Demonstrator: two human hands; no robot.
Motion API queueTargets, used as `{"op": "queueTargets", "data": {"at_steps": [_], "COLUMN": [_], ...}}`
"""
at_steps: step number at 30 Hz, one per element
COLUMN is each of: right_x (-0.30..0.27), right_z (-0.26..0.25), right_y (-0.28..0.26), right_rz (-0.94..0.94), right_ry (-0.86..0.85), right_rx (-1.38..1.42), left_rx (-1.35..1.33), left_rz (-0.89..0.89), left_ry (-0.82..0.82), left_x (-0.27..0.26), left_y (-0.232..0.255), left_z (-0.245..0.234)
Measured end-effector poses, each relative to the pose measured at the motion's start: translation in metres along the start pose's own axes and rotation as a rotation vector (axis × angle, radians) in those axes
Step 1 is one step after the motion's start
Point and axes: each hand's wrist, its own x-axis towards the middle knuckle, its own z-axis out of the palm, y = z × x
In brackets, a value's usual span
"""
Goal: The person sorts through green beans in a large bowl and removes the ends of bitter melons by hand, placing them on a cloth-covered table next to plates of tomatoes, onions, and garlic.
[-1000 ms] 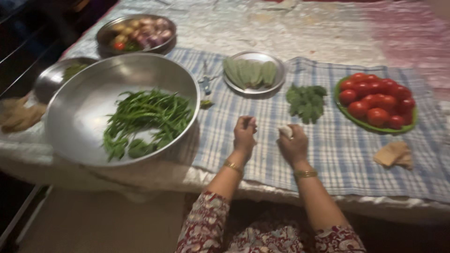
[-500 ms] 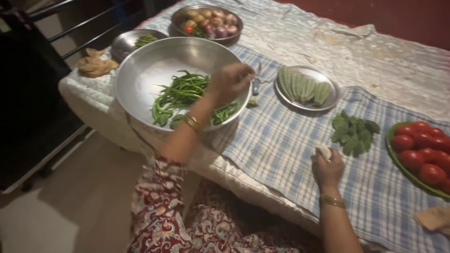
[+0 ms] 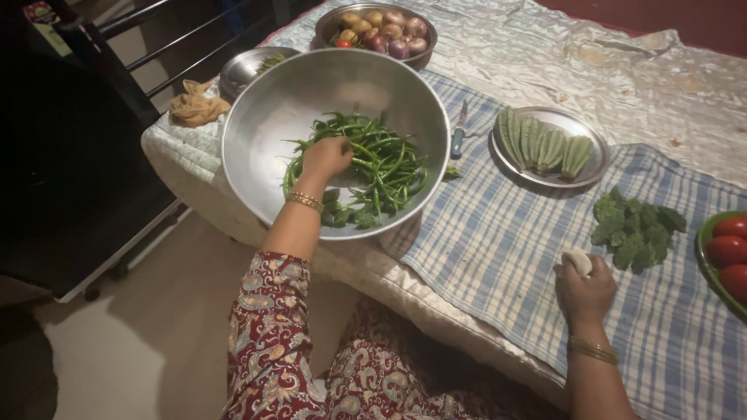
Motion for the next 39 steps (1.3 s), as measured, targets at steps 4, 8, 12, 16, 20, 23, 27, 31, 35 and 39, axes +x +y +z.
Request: {"op": "queueTargets", "data": {"at_steps": [4, 8, 12, 16, 20, 23, 27, 31, 35, 39], "right_x": [-0.001, -0.002, -0.002, -0.002, 0.0, 0.0, -0.001, -0.001, -0.001, -0.001], "right_z": [-0.003, -0.005, -0.007, -0.006, -0.005, -0.005, -0.007, -0.007, -0.006, -0.007], "right_y": [-0.006, -0.009, -0.01, -0.009, -0.003, -0.004, -0.011, -0.011, -0.009, -0.011], "right_rz": [0.033, 0.056, 0.042, 0.102, 0.065, 0.024, 0.092, 0.048, 0.046, 0.04], "right_ry": [-0.017, -0.027, -0.043, -0.069, -0.061, -0.047, -0.083, -0.051, -0.056, -0.044], "right_rx": [0.003, 0.03, 0.075, 0.101, 0.087, 0.067, 0.078, 0.048, 0.061, 0.031], "left_rx": [0.061, 0.079, 0.116, 0.017, 0.021, 0.012, -0.182, -0.398, -0.35, -0.313], "left_rz": [-0.062, -0.174, -0.098, -0.127, -0.087, -0.005, -0.029, 0.072, 0.233, 0.174], "left_ry": [-0.068, -0.301, -0.332, -0.476, -0.56, -0.429, -0.49, -0.555, -0.581, -0.618], "left_x": [-0.017, -0.031, -0.034, -0.033, -0.03, -0.034, -0.042, -0.048, -0.048, -0.048], "left_y": [-0.01, -0.008, -0.014, -0.012, -0.008, -0.006, 0.006, 0.022, 0.034, 0.043], "left_z": [0.006, 0.009, 0.017, 0.017, 0.018, 0.016, 0.008, -0.002, -0.006, -0.008]}}
